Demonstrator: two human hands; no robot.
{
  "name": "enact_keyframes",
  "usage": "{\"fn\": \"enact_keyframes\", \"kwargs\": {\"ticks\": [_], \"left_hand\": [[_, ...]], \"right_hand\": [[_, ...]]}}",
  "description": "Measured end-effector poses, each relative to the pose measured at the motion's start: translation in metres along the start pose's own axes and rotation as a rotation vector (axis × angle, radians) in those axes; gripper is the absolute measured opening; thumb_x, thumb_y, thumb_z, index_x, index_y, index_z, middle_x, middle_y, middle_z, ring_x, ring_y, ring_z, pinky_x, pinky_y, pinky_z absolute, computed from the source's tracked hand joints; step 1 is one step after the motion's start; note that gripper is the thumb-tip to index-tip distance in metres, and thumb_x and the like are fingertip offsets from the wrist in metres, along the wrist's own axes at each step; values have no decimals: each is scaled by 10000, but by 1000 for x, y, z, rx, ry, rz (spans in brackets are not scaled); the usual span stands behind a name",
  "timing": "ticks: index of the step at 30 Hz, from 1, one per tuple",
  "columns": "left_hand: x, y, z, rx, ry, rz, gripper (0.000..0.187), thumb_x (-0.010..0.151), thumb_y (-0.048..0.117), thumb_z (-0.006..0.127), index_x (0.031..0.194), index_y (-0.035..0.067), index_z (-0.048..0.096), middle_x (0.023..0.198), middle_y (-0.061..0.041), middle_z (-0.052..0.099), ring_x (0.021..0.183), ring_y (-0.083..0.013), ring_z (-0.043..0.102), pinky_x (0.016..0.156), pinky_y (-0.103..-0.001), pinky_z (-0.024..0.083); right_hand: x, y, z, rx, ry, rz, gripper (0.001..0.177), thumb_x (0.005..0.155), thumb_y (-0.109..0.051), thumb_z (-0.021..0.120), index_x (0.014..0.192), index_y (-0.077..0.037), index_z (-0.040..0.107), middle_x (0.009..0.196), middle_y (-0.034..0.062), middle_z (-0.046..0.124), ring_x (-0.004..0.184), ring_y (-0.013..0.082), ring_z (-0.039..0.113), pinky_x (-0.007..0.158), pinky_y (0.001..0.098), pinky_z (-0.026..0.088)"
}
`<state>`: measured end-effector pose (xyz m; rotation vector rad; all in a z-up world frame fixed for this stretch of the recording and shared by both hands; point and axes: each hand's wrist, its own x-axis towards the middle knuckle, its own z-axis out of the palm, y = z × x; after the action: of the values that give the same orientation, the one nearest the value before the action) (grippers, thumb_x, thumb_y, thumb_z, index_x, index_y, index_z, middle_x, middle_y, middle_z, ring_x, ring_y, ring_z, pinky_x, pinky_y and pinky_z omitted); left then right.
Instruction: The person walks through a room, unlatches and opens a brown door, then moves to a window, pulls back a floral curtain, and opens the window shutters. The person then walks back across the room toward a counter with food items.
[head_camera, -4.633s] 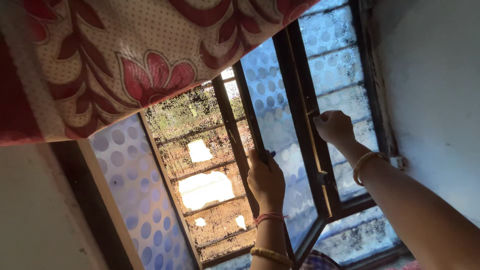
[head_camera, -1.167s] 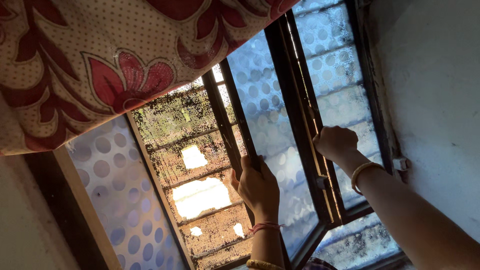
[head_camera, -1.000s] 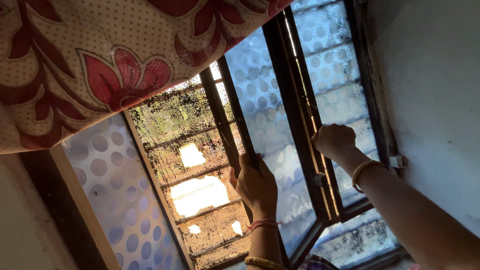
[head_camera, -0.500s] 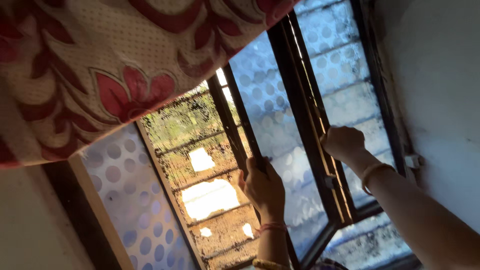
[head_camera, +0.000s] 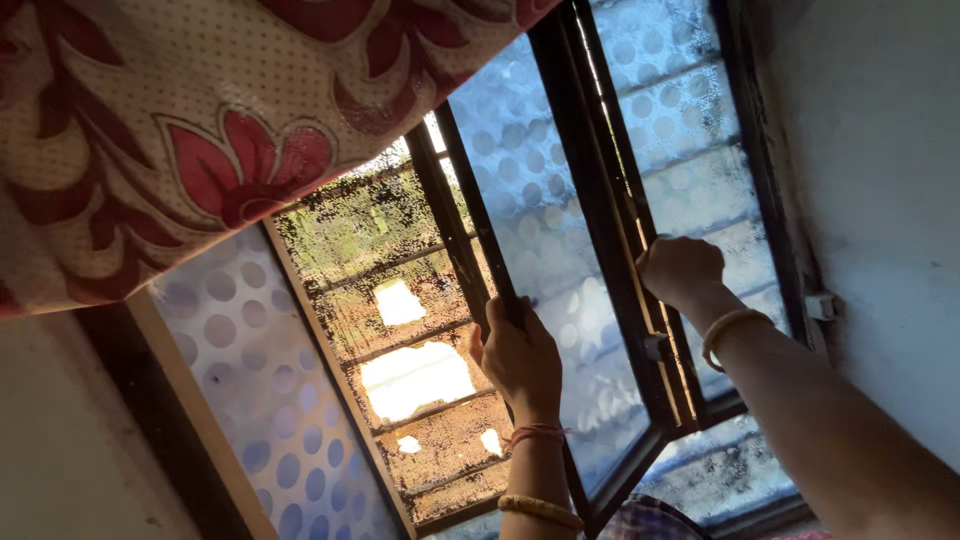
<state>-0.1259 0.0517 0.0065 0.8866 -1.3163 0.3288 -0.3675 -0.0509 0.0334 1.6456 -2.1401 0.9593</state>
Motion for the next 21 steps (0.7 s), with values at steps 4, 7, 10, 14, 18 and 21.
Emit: {"fn": "enact_keyframes", "kwargs": {"ticks": [4,7,10,14,18,21], "left_hand": [[7,-8,3,17,25,-1,179,1034,258,519,1013,108,616,852,-58,790,766,-244,751,1067,-453,373],[-4,-1,15,8,40,19,192,1051,285,527,1018,122,622,846,-76,777,770,-265,737,976,-399,433],[1,3,4,45,-36,-97,227,1042,299,494,1028,97,598,792,-79,780,691,-251,742,1174,-455,361],[-7,22,-5,36,-13,-36,199,1008,263,504,1052,94,598,839,-89,791,750,-265,750,1148,-482,349],[-9,34,-11,52,-31,-49,202,1007,259,509,1077,85,583,867,-93,796,778,-269,753,1146,-481,344],[-8,35,-13,39,-27,-21,222,1000,258,508,1115,81,576,886,-107,788,784,-270,756,1138,-480,345]], "right_hand": [[-28,24,-21,0,204,-241,372,987,-339,430,1081,-92,693,813,138,751,702,319,725,691,522,590],[-62,74,-54,26,146,-259,447,979,-394,388,1222,-96,616,777,164,732,657,373,701,669,558,568],[-75,65,-78,30,21,-187,481,1068,-401,283,1147,-52,604,728,147,728,629,354,704,721,542,571],[-92,54,-96,7,-53,-121,525,1095,-388,227,1118,-25,606,715,128,715,630,314,710,730,525,576],[-99,45,-104,-37,-137,-65,535,1100,-388,193,1132,-24,583,691,119,701,614,287,712,724,496,591],[-100,47,-107,-30,-118,-77,561,1103,-391,189,1091,-22,612,673,103,678,597,261,681,728,491,579]]}}
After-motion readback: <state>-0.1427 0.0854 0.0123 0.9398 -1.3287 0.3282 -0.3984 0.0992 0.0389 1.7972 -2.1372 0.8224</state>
